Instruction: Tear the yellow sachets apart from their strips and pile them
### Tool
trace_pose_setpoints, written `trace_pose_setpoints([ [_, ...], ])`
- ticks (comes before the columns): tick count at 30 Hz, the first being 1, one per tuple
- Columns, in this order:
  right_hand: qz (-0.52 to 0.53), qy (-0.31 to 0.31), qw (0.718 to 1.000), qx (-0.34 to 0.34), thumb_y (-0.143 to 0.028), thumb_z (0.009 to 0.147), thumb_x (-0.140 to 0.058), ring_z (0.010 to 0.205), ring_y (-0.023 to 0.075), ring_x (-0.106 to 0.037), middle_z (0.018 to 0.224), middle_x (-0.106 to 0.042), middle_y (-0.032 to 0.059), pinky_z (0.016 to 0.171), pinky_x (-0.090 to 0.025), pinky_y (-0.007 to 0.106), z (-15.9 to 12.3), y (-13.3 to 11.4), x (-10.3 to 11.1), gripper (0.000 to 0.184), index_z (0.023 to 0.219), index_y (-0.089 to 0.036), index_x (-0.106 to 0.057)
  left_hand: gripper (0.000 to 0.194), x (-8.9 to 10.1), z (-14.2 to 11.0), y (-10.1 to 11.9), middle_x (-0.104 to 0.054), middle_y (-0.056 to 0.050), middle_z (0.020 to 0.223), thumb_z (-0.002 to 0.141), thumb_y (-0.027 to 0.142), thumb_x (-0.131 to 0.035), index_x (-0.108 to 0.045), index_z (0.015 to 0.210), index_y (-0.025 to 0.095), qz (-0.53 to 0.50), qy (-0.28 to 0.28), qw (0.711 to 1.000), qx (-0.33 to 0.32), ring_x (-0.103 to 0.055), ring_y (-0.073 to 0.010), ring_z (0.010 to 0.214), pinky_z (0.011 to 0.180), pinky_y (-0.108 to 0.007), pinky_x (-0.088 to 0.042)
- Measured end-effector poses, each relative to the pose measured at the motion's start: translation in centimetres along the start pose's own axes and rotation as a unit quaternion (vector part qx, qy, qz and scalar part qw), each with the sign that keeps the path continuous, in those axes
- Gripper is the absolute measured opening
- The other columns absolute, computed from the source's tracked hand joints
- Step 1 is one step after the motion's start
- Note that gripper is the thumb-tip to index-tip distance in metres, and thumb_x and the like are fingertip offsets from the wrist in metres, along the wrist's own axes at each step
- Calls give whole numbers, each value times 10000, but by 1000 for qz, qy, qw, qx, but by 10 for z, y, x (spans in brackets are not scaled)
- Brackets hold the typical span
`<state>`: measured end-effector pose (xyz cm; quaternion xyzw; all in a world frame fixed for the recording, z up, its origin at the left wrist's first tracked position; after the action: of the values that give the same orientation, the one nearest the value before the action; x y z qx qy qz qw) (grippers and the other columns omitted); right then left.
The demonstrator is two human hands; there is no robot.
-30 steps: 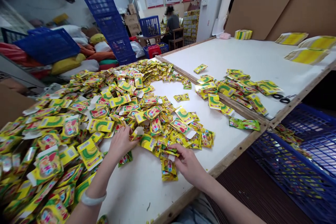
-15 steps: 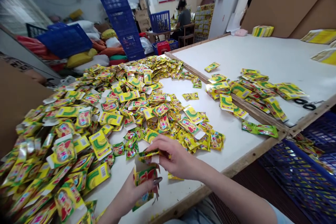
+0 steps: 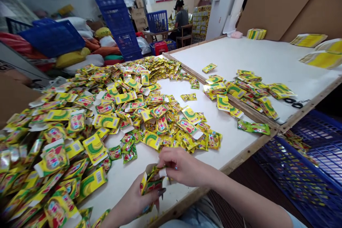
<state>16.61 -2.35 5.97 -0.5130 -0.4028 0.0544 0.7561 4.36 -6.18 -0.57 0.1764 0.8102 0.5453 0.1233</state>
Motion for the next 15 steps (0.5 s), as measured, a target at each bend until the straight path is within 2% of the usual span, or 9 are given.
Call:
trace_pose_setpoints([
  [2, -8, -18, 999, 36, 14, 741, -466, 767, 120, -564, 820, -594, 33, 681, -445, 211, -3, -2, -6, 252, 828, -159, -627, 263, -1, -2, 1, -559, 30, 695, 669, 112, -615, -579, 921, 179, -20, -3, 1000, -6, -503, -109, 625, 605, -208, -442],
  [5, -4, -62, 997, 46, 2, 780, -431, 818, 121, -582, 861, -620, 43, 747, -454, 218, -7, -8, -11, 310, 926, -169, -643, 438, -6, -1, 0, -591, 14, 787, 669, 107, -599, -530, 1086, 219, -70, -27, 997, 1, -535, -120, 635, 613, -234, -466],
  [7, 17, -92, 994, 51, 3, 778, -418, 882, 123, -587, 924, -634, 45, 813, -448, 224, -10, -10, -13, 353, 993, -176, -633, 530, -11, 1, -3, -612, -27, 913, 660, 112, -603, -481, 1162, 228, -88, -41, 995, 7, -567, -145, 674, 597, -245, -485],
  [9, 37, -110, 992, 51, -14, 759, -442, 885, 125, -595, 959, -638, 43, 821, -452, 217, -14, -9, -16, 363, 1025, -178, -629, 621, -13, 3, -8, -602, -73, 1053, 636, 121, -625, -437, 1218, 231, -94, -25, 995, 9, -592, -165, 692, 557, -241, -491],
  [12, 61, -90, 994, 19, 2, 702, -453, 848, 129, -606, 919, -651, 34, 782, -465, 201, -21, 3, -21, 379, 971, -167, -658, 770, -20, 7, -19, -600, -91, 1111, 592, 115, -658, -363, 1291, 246, -114, 4, 993, 14, -614, -154, 635, 540, -236, -488],
  [15, 119, -70, 987, -78, 1, 683, -449, 626, 104, -594, 734, -643, -4, 587, -479, 174, -28, 22, -30, 343, 876, -170, -675, 913, -31, 11, -23, -639, -82, 1047, 579, 128, -690, -233, 1361, 244, -135, -8, 991, 16, -636, -173, 662, 617, -266, -501],
])
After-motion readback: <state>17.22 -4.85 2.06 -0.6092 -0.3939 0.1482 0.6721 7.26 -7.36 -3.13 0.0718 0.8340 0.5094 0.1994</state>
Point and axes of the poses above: each hand's wrist, its own z-axis towards the middle knuckle, its own x-axis out of the back of the hand, y = z × x, the point moved 6 cm from there along z, towards the middle knuckle
